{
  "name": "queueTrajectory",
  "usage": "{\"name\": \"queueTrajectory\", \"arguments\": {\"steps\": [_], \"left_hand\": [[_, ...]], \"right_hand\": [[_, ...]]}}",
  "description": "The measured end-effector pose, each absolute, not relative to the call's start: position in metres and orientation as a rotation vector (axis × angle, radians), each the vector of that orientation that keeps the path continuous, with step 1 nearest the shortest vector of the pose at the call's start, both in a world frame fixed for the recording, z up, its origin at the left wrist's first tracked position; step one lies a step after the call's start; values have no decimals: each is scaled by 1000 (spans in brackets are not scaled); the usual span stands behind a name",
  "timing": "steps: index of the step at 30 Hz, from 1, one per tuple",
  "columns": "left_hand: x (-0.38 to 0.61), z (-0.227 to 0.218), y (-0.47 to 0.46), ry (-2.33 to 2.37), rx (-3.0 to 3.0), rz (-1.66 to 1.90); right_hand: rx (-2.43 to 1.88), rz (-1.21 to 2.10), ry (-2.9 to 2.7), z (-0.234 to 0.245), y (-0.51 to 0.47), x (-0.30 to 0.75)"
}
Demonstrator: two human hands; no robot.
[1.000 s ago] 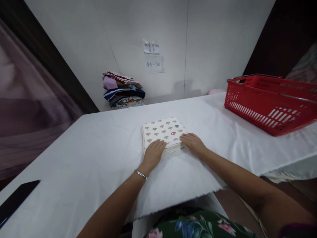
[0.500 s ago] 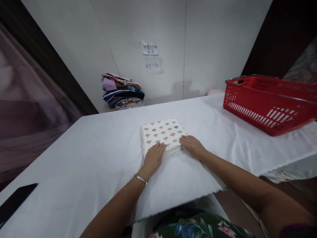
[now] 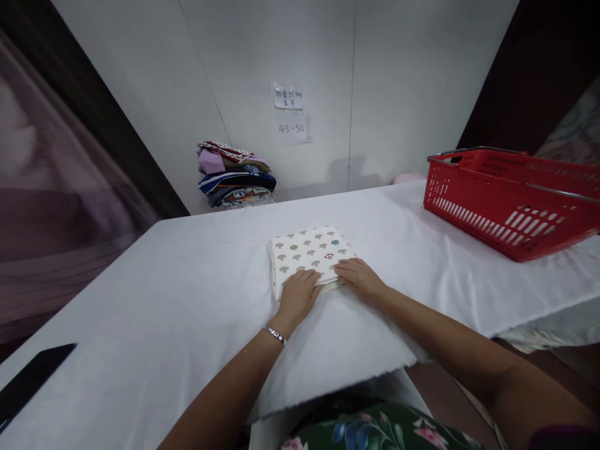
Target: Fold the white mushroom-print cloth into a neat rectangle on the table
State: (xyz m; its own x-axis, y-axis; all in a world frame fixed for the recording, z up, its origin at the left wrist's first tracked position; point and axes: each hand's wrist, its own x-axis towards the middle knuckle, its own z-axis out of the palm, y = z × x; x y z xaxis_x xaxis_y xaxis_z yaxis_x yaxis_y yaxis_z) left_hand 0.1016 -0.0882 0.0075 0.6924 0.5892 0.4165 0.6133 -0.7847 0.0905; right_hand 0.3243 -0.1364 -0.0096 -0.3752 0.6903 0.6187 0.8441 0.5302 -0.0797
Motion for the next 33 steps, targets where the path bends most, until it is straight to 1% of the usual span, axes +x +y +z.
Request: {"name": "queueTrajectory", "arguments": {"steps": [11,19,25,28,33], "left_hand": [[112,12,-88,-1019,-2848,-688],[112,10,-87,-941,-2797,-754],[108,10,-89,-839,-2846,-708],[108,10,-88,-846,-2844,-679],[112,9,-84,-878,-2765,-739]], "right_hand": [[-1195,-253,-2065,-17,-130,326],[-1163,-277,-2117,-13,-135,327],[-1165,-325,-2189,-12,-137,327],[-1132,-359,-2176,-14,-133,329],[-1187,-397,-2149,-13,-128,329]]}}
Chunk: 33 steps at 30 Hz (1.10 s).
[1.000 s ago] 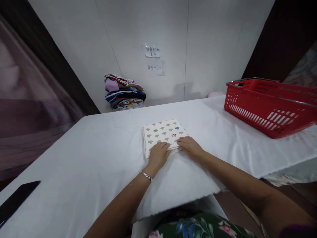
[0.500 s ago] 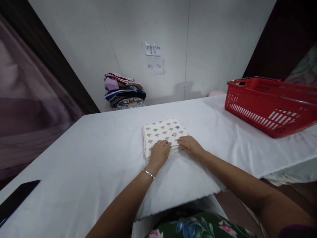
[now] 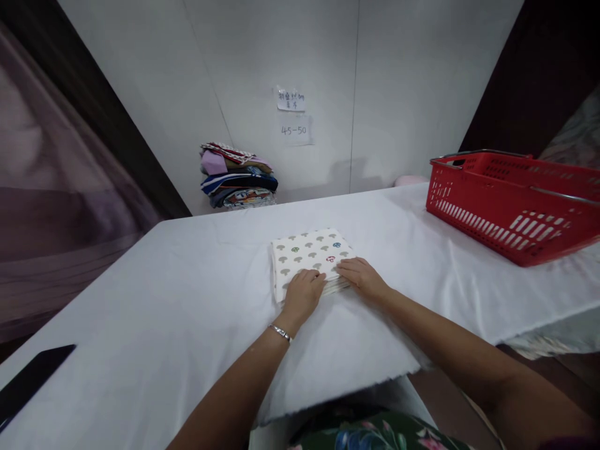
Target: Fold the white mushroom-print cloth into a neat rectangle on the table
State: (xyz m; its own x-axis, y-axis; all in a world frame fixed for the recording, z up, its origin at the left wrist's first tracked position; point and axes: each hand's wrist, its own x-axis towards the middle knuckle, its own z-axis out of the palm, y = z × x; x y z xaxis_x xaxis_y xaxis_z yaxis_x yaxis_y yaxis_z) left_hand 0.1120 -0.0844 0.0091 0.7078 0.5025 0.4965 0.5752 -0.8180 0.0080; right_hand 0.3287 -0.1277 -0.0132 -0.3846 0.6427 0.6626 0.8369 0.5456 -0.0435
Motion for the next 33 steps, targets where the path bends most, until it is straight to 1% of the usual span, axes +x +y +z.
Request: {"name": "queueTrajectory", "arguments": {"steps": [8,14,21,28,33], "left_hand": [[113,12,-81,-803,-2641,-698],[111,0,-81,-705,-2667,-569],[107,-1,-81,-659,-2692,-619],[98,-5,-86,-661,-2738,-645],[95,-5,-90,-694,-2787,-631]], "right_hand": [[-1218,-409,-2134,-6,-125,329],[-1201,-373,-2218,-10,-129,328],[-1192,-354,-2257,-13,-134,331],[-1196,-333,-2279,-30,-136,337],[-1231,-278,-2338,-28,-139,338]]}}
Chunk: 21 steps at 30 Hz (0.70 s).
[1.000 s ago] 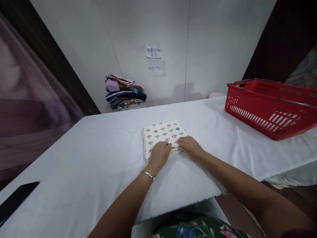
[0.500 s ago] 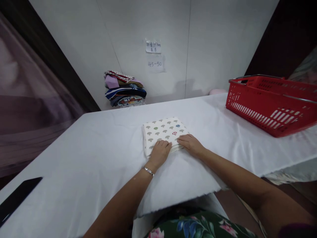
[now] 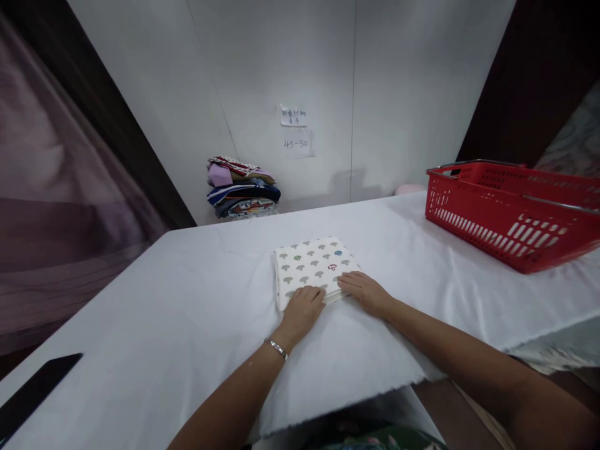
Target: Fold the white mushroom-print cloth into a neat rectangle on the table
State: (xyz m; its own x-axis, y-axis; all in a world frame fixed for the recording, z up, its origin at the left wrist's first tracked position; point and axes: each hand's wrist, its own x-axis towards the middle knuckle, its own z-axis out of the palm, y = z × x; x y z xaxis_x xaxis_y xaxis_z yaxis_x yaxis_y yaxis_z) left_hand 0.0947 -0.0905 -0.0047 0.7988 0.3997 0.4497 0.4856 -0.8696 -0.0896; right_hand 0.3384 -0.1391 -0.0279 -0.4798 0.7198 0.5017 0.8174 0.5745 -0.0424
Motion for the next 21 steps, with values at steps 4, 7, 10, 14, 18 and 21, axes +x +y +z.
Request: {"name": "queueTrajectory", "arguments": {"steps": [4,7,10,14,18,21], "left_hand": [[92,-3,-95,-711,-2825,-607],[90,-3,-96,-719,-2832,-585],[90,-5,-97,-739,-2803,-573],[90,-8,-97,-767,-2783,-598],[89,-8,-97,-761,-2773,-598],[88,-3,-95,-745,-2758,-584]], "right_hand": [[-1379,-232,-2360,-24,-144,341],[-1429,-187,-2390,-24,-147,344],[-1452,-144,-2434,-23,-147,347],[-1459,-77,-2497,-22,-147,351],[-1473,-78,-2495,-23,-143,356],[-1484,-120,-2471,-20,-140,353]]}}
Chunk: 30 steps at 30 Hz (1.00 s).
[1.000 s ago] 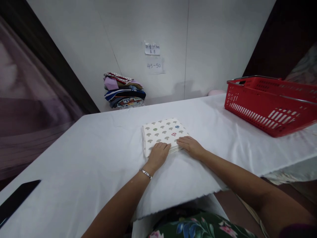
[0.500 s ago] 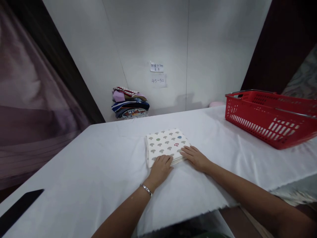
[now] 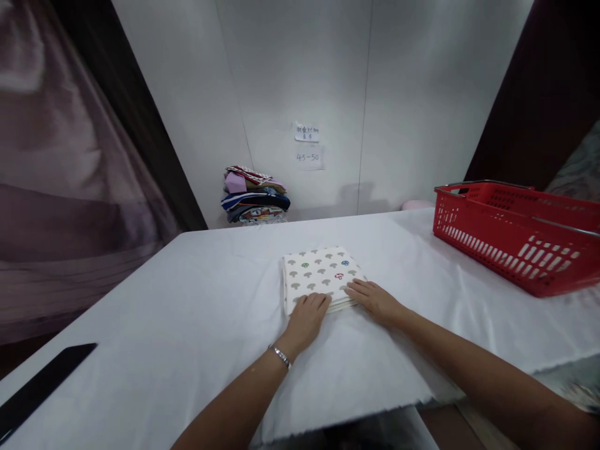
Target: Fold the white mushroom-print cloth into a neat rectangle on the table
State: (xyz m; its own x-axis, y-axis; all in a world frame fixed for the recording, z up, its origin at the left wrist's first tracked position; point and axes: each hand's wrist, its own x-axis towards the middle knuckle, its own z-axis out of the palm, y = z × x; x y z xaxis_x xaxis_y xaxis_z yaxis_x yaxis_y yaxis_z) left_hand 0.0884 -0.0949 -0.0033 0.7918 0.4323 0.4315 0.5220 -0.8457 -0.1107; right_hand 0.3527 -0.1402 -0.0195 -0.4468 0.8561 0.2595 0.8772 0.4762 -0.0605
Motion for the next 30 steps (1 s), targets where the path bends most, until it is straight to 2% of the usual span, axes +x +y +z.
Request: {"name": "queueTrajectory", "arguments": {"steps": [10,14,22,27,30], "left_hand": [[36,-8,-105,-634,-2792,-716],[32,-8,-111,-652,-2798,-759],[37,-5,-116,-715,-2815,-712],[35,-7,-117,-754,-2833,-683],[35,-6,-116,-773,-2872,-670]], "right_hand": [[-1437,-345,-2487,-8,-202,283],[-1459,-166,-2490,15,-201,268],[-1162,155,-2344,65,-137,230],[-1139,184,-2377,53,-80,204],[-1439,272,-2490,28,-51,208]]}}
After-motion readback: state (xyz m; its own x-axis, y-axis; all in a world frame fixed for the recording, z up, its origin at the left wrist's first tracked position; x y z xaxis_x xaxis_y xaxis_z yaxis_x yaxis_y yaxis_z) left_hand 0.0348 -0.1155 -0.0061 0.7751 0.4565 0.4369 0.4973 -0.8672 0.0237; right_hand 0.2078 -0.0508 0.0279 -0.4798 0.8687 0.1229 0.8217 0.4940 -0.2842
